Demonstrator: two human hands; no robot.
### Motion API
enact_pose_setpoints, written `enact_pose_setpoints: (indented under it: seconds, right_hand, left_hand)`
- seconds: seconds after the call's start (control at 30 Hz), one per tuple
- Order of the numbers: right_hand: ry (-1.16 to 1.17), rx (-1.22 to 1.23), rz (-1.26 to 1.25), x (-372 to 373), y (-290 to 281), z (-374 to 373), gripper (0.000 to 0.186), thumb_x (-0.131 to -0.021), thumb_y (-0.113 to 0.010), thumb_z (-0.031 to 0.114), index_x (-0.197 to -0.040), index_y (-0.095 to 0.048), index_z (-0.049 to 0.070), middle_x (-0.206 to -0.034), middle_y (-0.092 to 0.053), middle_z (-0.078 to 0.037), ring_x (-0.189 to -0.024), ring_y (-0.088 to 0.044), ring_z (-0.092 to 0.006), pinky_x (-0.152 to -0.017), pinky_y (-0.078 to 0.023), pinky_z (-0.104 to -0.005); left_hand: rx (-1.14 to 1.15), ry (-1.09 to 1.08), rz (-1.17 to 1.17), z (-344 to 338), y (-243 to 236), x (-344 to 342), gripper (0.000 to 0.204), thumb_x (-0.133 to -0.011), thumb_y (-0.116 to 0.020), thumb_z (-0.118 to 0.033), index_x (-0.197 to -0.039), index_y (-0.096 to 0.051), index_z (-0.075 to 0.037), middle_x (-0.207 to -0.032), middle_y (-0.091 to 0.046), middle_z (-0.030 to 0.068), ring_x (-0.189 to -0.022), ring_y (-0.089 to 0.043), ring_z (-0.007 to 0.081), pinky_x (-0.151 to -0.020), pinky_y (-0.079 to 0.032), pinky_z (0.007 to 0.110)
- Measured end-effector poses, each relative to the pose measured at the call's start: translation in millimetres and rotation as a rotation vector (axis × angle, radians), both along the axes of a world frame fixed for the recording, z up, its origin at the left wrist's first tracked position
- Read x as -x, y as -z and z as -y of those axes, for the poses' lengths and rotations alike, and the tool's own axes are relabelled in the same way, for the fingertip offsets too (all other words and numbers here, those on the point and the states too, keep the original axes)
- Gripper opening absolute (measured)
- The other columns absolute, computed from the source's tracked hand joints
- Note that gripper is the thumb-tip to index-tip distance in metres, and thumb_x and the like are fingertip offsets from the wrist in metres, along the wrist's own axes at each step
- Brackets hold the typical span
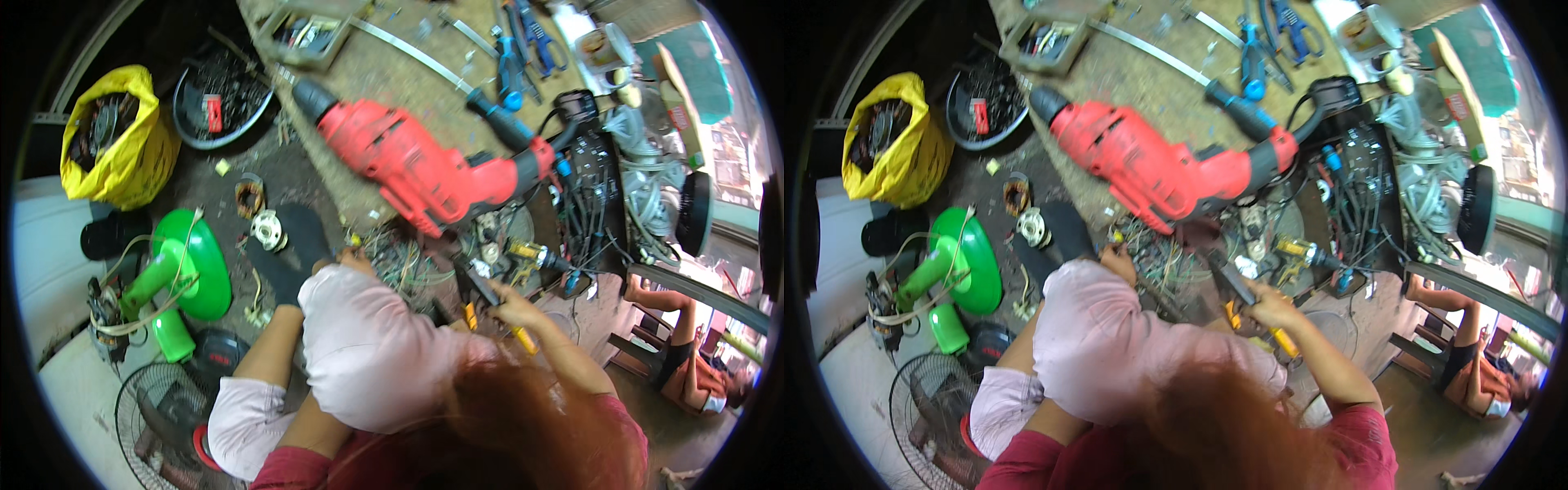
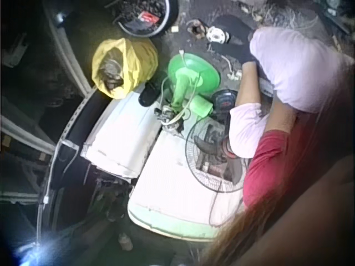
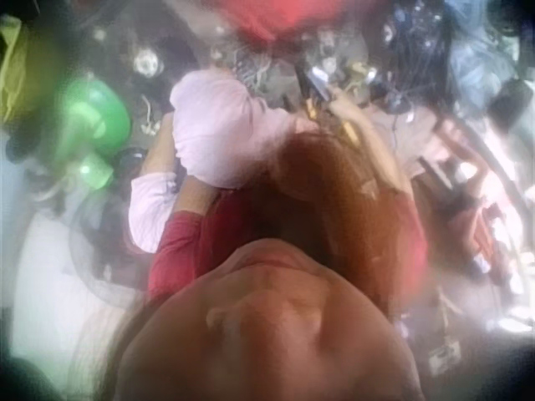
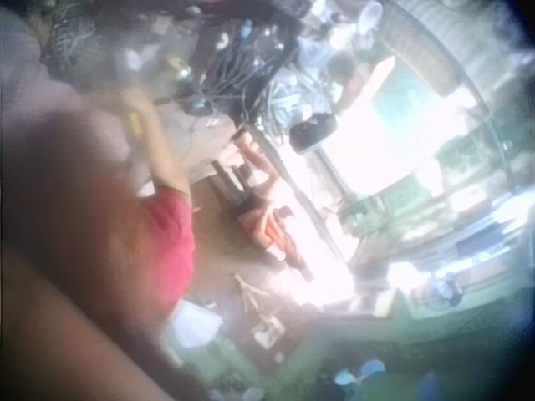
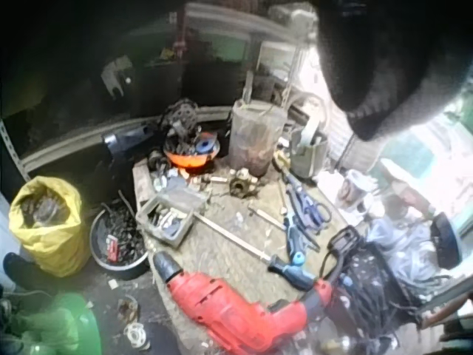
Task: The person uses a drill on a motor component and then manipulates wires and small metal parts by hand and with a yellow-handled tool.
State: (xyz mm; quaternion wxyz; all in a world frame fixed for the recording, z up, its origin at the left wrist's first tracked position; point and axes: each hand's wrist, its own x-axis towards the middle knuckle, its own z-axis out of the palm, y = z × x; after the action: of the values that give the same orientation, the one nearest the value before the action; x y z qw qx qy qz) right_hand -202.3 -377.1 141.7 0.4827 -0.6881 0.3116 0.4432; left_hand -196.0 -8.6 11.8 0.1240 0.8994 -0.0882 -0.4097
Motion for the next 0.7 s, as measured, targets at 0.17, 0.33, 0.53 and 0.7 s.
enact_pose_setpoints:
  seconds: [0.17, 0.33, 0.53, 0.7]
  right_hand:
    - [-0.185, 0.087, 0.364, -2, -7, -6, 0.063, -0.076, -0.064, 0.005, -0.137, -0.046, 0.007, -0.091, -0.065, -0.009, -0.072, -0.061, -0.0188, -0.068, -0.050, -0.0319]
    - [-0.386, 0.195, 0.562, -21, -66, 1, 0.059, -0.082, -0.067, 0.021, -0.135, -0.046, 0.004, -0.104, -0.064, -0.027, -0.094, -0.063, -0.0379, -0.085, -0.048, -0.0414]
    - [-0.353, 0.327, 0.739, -23, -196, 25, 0.054, -0.085, -0.067, 0.013, -0.135, -0.049, 0.003, -0.088, -0.065, -0.020, -0.072, -0.061, -0.0181, -0.070, -0.048, -0.0324]
    - [0.067, 0.011, 0.892, -4, -269, 45, 0.051, -0.088, -0.063, 0.013, -0.135, -0.048, 0.001, -0.108, -0.063, -0.002, -0.093, -0.056, -0.0111, -0.084, -0.046, -0.0288]
  left_hand:
    - [-0.005, 0.016, 0.020, 10, 13, -13, 0.029, -0.087, -0.050, -0.022, -0.095, -0.069, -0.003, -0.093, -0.069, 0.0203, -0.089, -0.067, 0.0364, -0.070, -0.051, 0.046]
    - [-0.019, 0.017, 0.065, 14, 20, -32, 0.029, -0.087, -0.050, -0.022, -0.095, -0.069, -0.003, -0.092, -0.069, 0.0206, -0.088, -0.067, 0.0367, -0.070, -0.050, 0.046]
    - [-0.066, -0.070, 0.103, -15, 11, -64, 0.029, -0.087, -0.049, -0.022, -0.094, -0.069, -0.002, -0.091, -0.069, 0.0209, -0.087, -0.067, 0.0371, -0.069, -0.050, 0.046]
    - [0.270, -0.519, 0.519, -43, -62, -122, 0.026, -0.089, -0.047, -0.017, -0.091, -0.063, 0.003, -0.089, -0.067, 0.0244, -0.082, -0.066, 0.0381, -0.069, -0.048, 0.046]
